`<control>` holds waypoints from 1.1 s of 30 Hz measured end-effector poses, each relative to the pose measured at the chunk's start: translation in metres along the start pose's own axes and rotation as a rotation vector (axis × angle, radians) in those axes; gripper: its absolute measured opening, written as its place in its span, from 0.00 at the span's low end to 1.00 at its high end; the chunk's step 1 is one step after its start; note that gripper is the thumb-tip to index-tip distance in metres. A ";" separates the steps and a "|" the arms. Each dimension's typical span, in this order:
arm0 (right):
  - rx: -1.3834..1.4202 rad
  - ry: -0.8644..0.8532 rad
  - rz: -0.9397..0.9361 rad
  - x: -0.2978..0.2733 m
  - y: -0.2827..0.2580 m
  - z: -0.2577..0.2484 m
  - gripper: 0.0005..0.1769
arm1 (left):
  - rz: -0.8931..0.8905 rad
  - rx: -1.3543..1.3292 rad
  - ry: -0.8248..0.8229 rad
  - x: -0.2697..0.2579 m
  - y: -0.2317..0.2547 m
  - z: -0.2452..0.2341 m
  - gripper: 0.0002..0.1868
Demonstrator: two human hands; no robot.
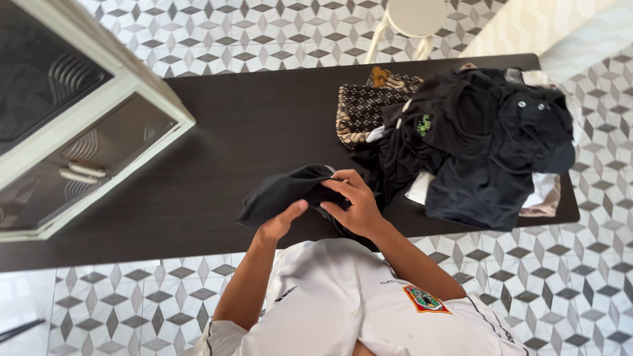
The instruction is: The person picks up a black shirt from a table, spreads it out, and folds it into a small rectangle before placing it inside a cabinet.
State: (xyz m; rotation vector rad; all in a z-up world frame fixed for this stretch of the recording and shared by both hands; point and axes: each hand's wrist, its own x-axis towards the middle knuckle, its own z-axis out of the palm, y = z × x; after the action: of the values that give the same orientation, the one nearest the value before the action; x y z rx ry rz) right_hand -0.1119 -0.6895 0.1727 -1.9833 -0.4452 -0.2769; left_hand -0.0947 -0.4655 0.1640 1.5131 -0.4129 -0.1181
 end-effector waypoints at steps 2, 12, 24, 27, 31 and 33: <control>-0.003 -0.034 0.005 -0.001 0.004 0.013 0.28 | -0.014 -0.156 0.083 -0.010 -0.020 0.001 0.21; 0.043 -0.041 0.004 -0.004 0.017 0.069 0.47 | -0.022 0.476 -0.183 -0.017 0.019 0.004 0.35; -0.200 0.318 -0.063 0.027 0.028 0.113 0.22 | -0.051 0.295 0.152 -0.044 0.000 -0.069 0.15; -0.124 0.298 0.068 0.030 0.035 0.127 0.27 | -0.020 0.233 0.230 -0.051 0.009 -0.098 0.15; -0.146 0.321 0.021 0.024 0.041 0.137 0.32 | 0.063 0.281 0.471 -0.052 0.014 -0.138 0.14; -0.255 0.321 0.035 0.020 0.041 0.141 0.33 | -0.016 0.189 0.590 -0.047 0.012 -0.162 0.14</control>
State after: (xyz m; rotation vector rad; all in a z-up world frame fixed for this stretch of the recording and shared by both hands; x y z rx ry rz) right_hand -0.0763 -0.5750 0.0856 -2.1410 -0.1741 -0.6452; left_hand -0.0860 -0.2965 0.1665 1.6526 0.0652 0.3589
